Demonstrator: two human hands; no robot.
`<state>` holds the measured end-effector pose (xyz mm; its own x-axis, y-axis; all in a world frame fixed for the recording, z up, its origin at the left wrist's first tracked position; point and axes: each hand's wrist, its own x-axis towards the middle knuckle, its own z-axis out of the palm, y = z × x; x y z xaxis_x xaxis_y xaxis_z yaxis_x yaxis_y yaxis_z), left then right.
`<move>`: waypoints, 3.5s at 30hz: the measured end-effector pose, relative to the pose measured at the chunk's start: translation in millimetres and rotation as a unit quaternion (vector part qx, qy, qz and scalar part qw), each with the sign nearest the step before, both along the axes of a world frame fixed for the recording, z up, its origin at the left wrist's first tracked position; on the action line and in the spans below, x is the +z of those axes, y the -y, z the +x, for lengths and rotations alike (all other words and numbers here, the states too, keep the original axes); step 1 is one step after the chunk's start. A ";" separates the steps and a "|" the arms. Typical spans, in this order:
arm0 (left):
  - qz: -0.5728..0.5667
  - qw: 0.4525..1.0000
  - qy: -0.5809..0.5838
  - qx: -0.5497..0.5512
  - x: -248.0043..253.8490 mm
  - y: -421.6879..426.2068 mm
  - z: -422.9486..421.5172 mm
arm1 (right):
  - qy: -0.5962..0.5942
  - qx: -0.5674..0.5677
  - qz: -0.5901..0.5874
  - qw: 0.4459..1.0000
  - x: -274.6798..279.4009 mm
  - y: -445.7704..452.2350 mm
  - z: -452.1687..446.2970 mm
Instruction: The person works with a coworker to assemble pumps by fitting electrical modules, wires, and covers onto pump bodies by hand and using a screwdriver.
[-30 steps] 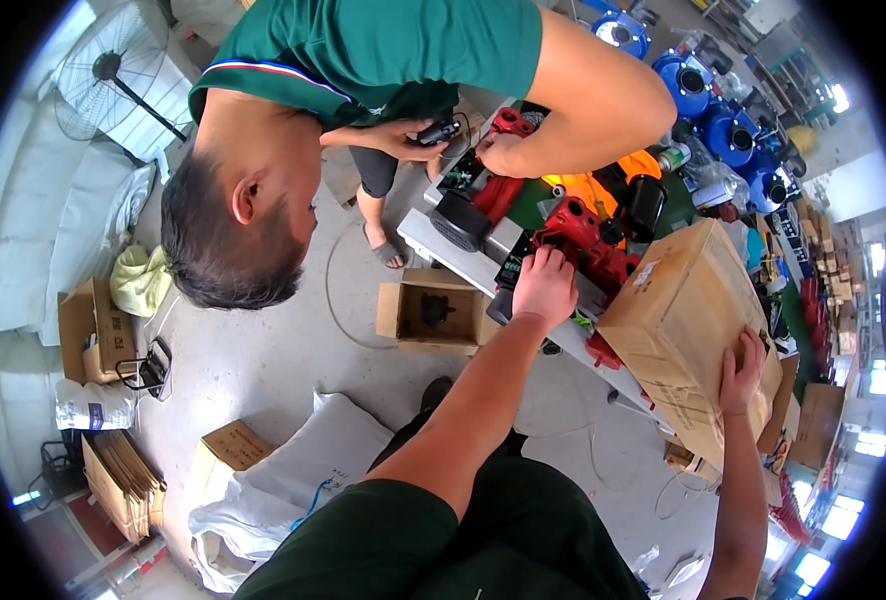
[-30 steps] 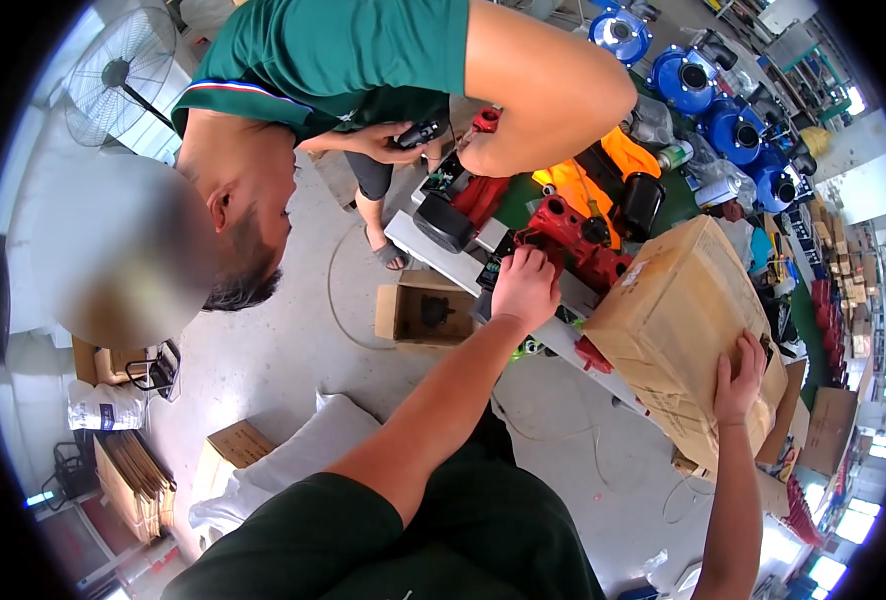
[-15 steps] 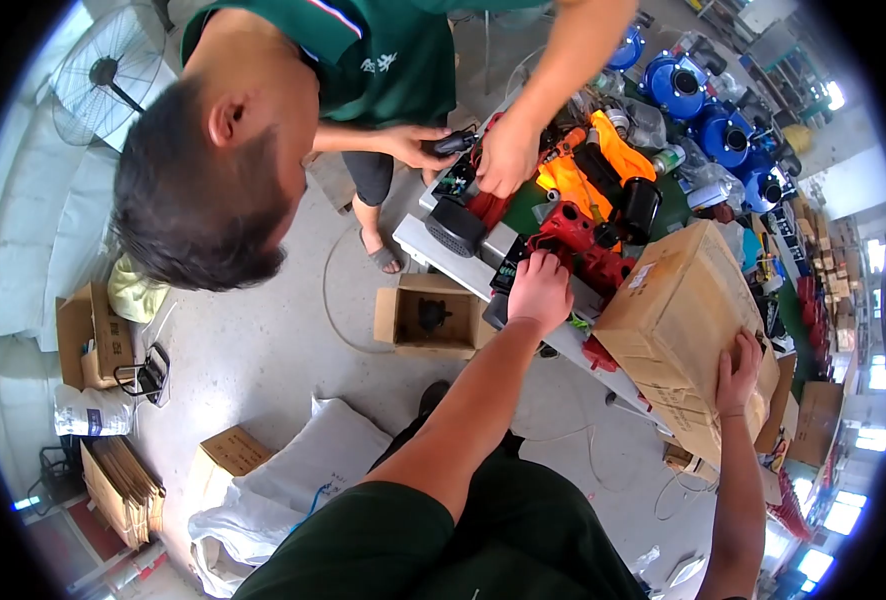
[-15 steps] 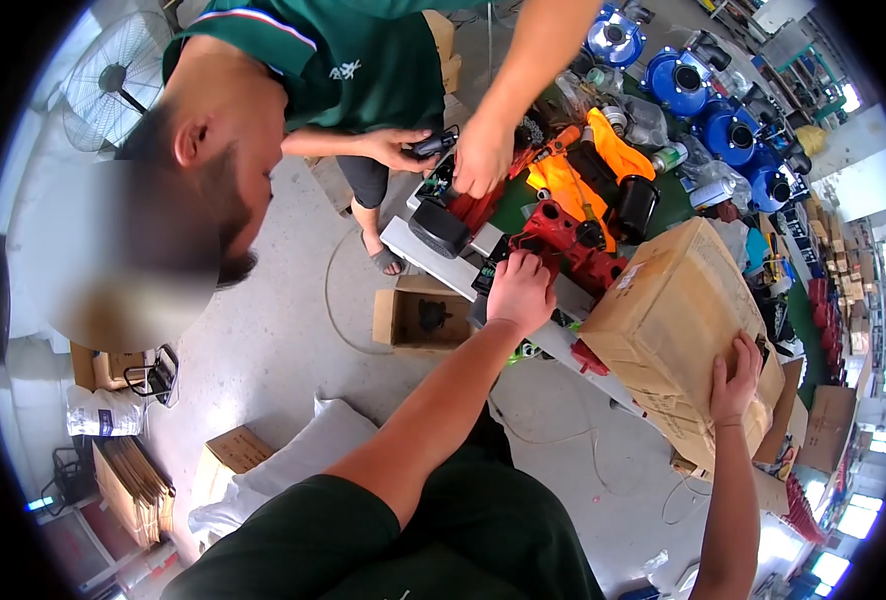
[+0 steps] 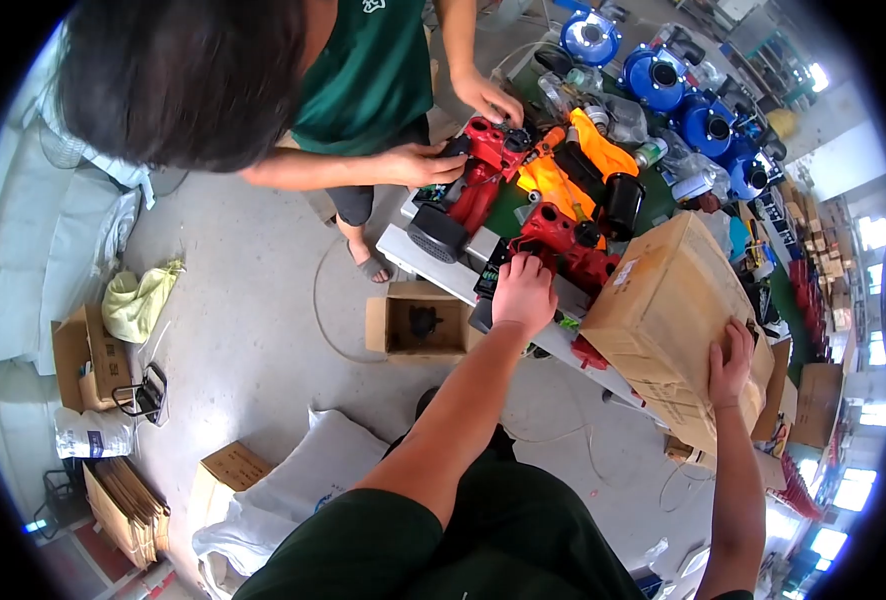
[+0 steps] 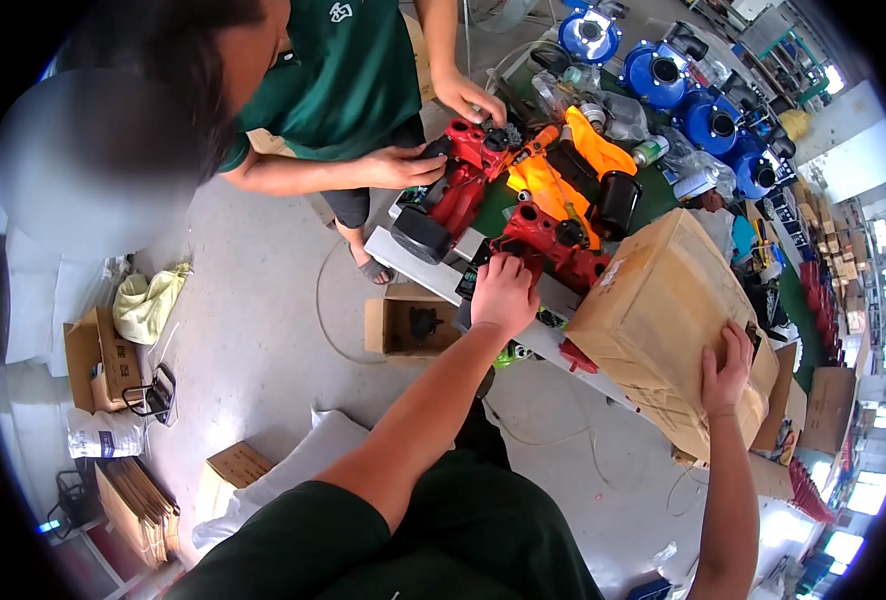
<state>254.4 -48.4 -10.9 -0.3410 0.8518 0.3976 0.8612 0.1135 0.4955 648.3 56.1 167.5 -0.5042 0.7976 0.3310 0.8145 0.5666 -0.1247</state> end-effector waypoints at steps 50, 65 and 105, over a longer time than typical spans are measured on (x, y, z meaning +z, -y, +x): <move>0.009 1.000 -0.006 0.007 0.2 -3.7 2.1 | -0.004 0.002 0.008 1.000 8.1 4.8 -10.3; -0.060 0.997 -0.044 -0.005 2.3 -3.9 4.5 | -0.026 -0.035 0.008 0.999 16.9 12.7 -12.0; -0.051 0.992 -0.110 0.039 -2.9 -6.4 15.0 | -0.107 -0.053 0.029 0.992 13.9 16.3 8.3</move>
<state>269.3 -42.0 -13.7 -0.3218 0.8660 0.3827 0.9337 0.2232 0.2800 656.6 39.9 181.4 -0.3309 0.8193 0.4682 0.8284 0.4898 -0.2717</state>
